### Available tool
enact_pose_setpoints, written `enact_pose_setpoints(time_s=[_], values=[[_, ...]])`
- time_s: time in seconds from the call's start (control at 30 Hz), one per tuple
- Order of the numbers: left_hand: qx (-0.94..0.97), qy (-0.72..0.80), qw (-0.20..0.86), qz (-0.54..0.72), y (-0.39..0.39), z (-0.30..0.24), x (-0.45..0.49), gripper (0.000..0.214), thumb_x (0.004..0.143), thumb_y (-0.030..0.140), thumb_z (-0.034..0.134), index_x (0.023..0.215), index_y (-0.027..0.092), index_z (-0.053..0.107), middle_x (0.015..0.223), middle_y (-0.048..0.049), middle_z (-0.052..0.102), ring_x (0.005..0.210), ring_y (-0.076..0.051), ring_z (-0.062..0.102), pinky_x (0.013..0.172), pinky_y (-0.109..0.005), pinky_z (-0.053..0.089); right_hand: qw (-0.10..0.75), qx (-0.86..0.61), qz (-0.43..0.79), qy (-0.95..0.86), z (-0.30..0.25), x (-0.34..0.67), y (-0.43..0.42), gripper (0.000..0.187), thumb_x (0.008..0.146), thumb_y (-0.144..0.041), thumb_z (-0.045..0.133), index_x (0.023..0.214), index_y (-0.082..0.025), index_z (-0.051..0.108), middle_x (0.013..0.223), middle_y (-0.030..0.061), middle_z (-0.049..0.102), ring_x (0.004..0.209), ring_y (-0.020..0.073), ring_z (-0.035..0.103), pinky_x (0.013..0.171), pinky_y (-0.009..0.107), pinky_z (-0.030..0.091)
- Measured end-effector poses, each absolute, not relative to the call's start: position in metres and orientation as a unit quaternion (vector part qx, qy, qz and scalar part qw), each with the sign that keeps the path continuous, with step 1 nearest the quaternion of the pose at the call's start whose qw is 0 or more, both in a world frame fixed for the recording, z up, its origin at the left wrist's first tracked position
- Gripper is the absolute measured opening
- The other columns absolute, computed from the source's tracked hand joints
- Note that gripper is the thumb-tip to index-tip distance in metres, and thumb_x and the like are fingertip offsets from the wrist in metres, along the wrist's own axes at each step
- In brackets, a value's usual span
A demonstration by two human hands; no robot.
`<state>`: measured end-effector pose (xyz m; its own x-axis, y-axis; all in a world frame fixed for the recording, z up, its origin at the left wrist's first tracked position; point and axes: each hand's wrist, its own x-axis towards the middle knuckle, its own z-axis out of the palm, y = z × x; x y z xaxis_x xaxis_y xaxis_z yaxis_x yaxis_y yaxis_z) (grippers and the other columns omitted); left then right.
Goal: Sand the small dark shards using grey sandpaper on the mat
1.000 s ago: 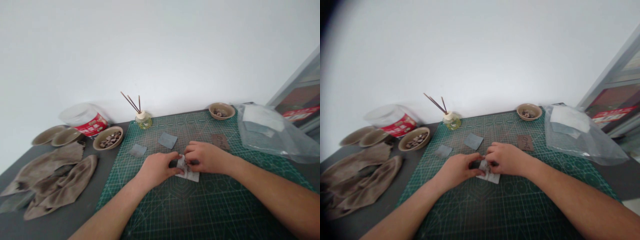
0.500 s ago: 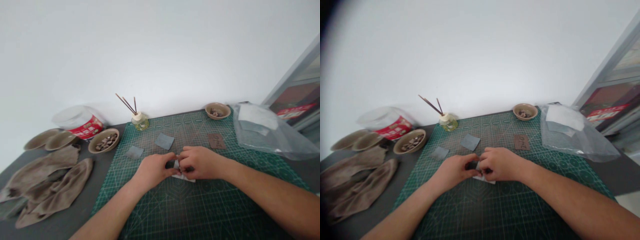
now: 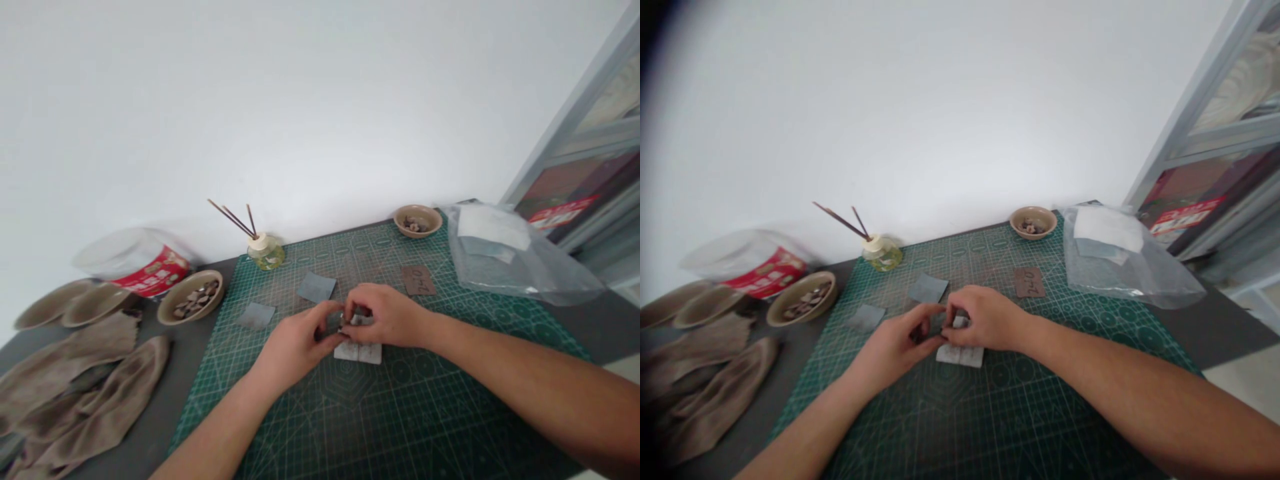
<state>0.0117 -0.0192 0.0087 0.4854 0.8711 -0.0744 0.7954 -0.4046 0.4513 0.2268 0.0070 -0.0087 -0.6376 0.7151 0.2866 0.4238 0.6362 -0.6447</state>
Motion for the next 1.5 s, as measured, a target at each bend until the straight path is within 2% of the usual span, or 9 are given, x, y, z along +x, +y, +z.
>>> enact_pose_setpoints(time_s=[0.2, 0.4, 0.53, 0.63, 0.8, 0.9, 1.07, 1.27, 1.5], values=[[0.847, 0.426, 0.241, 0.206, -0.020, 0.004, 0.006, 0.017, 0.095, 0.029, 0.051, 0.104, 0.023, 0.064, 0.094, -0.0027, 0.067, 0.085, -0.015, 0.063, 0.075, -0.025, 0.045, 0.293, -0.326, 0.421, -0.794, -0.003, 0.232, 0.006, 0.030, 0.087, -0.041, 0.064, 0.105, -0.019, 0.053, 0.087, -0.0004, 0.064, 0.070, 0.0121, 0.056, 0.062, 0.023, 0.043], [0.778, 0.538, 0.196, 0.258, -0.011, 0.001, -0.002, 0.020, 0.090, 0.038, 0.058, 0.099, 0.021, 0.063, 0.076, 0.0012, 0.065, 0.064, -0.013, 0.057, 0.059, -0.023, 0.043, 0.175, -0.351, 0.200, -0.898, -0.006, 0.233, 0.004, 0.063, 0.068, -0.060, 0.075, 0.110, -0.015, 0.061, 0.105, 0.0123, 0.062, 0.100, 0.0294, 0.055, 0.090, 0.044, 0.043], [0.754, 0.551, 0.215, 0.285, -0.007, -0.002, -0.002, 0.022, 0.086, 0.040, 0.062, 0.098, 0.022, 0.063, 0.067, 0.0043, 0.059, 0.055, -0.011, 0.051, 0.052, -0.022, 0.039, 0.139, -0.378, 0.217, -0.889, -0.012, 0.230, -0.001, 0.064, 0.066, -0.056, 0.077, 0.112, -0.014, 0.060, 0.106, 0.0125, 0.060, 0.100, 0.0294, 0.055, 0.090, 0.043, 0.043], [0.747, 0.552, 0.225, 0.295, -0.007, -0.003, -0.001, 0.023, 0.084, 0.040, 0.064, 0.098, 0.022, 0.063, 0.068, 0.0044, 0.059, 0.052, -0.010, 0.049, 0.049, -0.021, 0.036, 0.160, -0.392, 0.287, -0.859, -0.009, 0.230, 0.001, 0.056, 0.062, -0.044, 0.082, 0.106, -0.016, 0.062, 0.101, 0.0080, 0.062, 0.092, 0.0244, 0.058, 0.081, 0.034, 0.045], [0.718, 0.562, 0.226, 0.342, -0.005, -0.002, -0.004, 0.023, 0.083, 0.039, 0.066, 0.097, 0.021, 0.062, 0.067, 0.0042, 0.058, 0.054, -0.011, 0.051, 0.050, -0.021, 0.038, 0.236, -0.337, 0.425, -0.807, 0.013, 0.238, 0.003, 0.016, 0.079, -0.030, 0.068, 0.090, -0.018, 0.066, 0.078, -0.0016, 0.060, 0.066, 0.0118, 0.054, 0.059, 0.022, 0.040], [0.705, 0.566, 0.233, 0.357, -0.003, -0.002, -0.005, 0.023, 0.082, 0.039, 0.067, 0.095, 0.021, 0.062, 0.065, 0.0048, 0.056, 0.056, -0.011, 0.052, 0.051, -0.021, 0.039, 0.282, -0.332, 0.368, -0.821, 0.025, 0.243, -0.001, 0.011, 0.077, -0.021, 0.066, 0.088, -0.018, 0.067, 0.081, -0.0013, 0.060, 0.069, 0.0110, 0.055, 0.063, 0.022, 0.041], [0.693, 0.567, 0.258, 0.364, 0.000, -0.005, -0.005, 0.023, 0.082, 0.038, 0.068, 0.094, 0.021, 0.061, 0.065, 0.0047, 0.055, 0.056, -0.011, 0.052, 0.051, -0.020, 0.039, 0.210, -0.348, 0.268, -0.874, 0.026, 0.248, 0.000, 0.022, 0.070, -0.020, 0.069, 0.093, -0.018, 0.070, 0.088, 0.0020, 0.066, 0.075, 0.0147, 0.059, 0.069, 0.024, 0.041], [0.690, 0.571, 0.266, 0.356, 0.000, -0.004, -0.003, 0.021, 0.082, 0.037, 0.067, 0.093, 0.020, 0.061, 0.064, 0.0054, 0.052, 0.055, -0.011, 0.050, 0.051, -0.020, 0.038, 0.199, -0.380, 0.207, -0.879, 0.026, 0.251, 0.004, 0.005, 0.076, -0.023, 0.067, 0.075, -0.018, 0.067, 0.070, 0.0002, 0.065, 0.065, 0.0145, 0.057, 0.060, 0.025, 0.035], [0.691, 0.572, 0.256, 0.359, 0.003, 0.000, -0.006, 0.019, 0.082, 0.037, 0.066, 0.090, 0.021, 0.059, 0.067, 0.0046, 0.053, 0.057, -0.011, 0.049, 0.053, -0.021, 0.039, 0.431, -0.351, 0.211, -0.804, 0.018, 0.261, 0.027, 0.012, 0.087, -0.016, 0.059, 0.097, -0.020, 0.065, 0.106, 0.0045, 0.069, 0.101, 0.0168, 0.061, 0.090, 0.031, 0.044]])
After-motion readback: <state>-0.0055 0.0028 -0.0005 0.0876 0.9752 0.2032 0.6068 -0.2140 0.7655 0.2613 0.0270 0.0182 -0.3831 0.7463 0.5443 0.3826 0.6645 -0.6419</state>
